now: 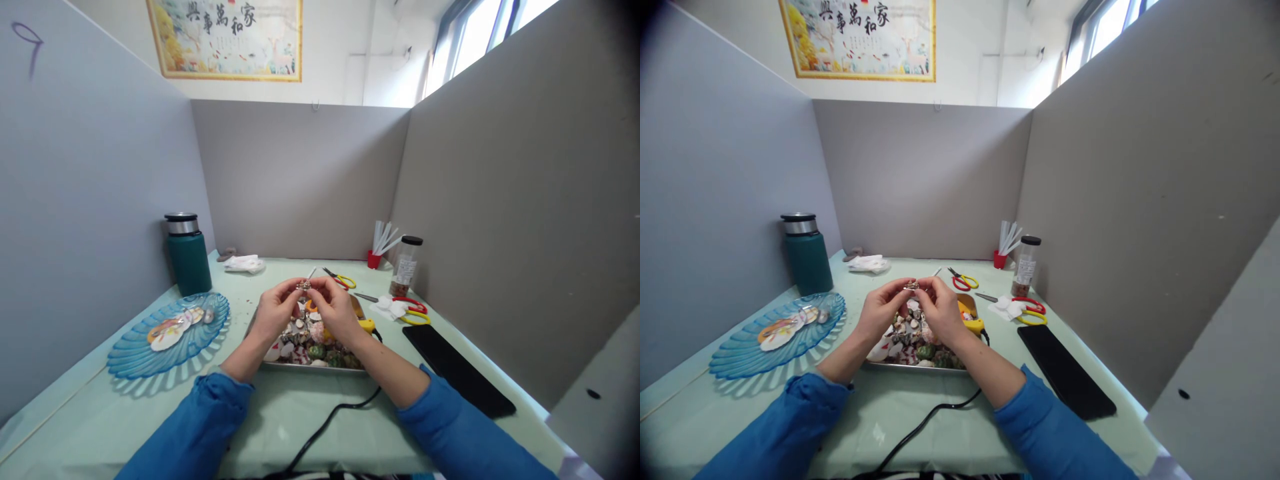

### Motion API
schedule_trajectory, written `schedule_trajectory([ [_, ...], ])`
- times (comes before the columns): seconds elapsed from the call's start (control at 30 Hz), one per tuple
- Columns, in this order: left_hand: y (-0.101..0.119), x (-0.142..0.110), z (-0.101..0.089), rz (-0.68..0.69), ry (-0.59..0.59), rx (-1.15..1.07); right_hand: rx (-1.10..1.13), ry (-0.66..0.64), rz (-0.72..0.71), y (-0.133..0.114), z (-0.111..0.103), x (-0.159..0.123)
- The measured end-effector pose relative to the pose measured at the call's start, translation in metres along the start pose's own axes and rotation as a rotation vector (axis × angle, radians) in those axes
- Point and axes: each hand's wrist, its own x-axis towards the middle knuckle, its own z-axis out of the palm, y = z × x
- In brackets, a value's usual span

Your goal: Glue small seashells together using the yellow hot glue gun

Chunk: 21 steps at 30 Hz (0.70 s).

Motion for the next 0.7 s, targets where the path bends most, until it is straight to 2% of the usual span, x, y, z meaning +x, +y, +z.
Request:
schedule_trajectory([
  [0.4,-0.0042,0.0011,-0.0001,0.019,-0.044,0.036,-0.068,0.007,-0.023,-0.0011,-0.0008,0.0000],
  [0.7,-0.0051,0.0018,0.0004,0.024,-0.058,-0.013,-0.139,0.067,-0.077,-0.0008,-0.0006,0.0014],
])
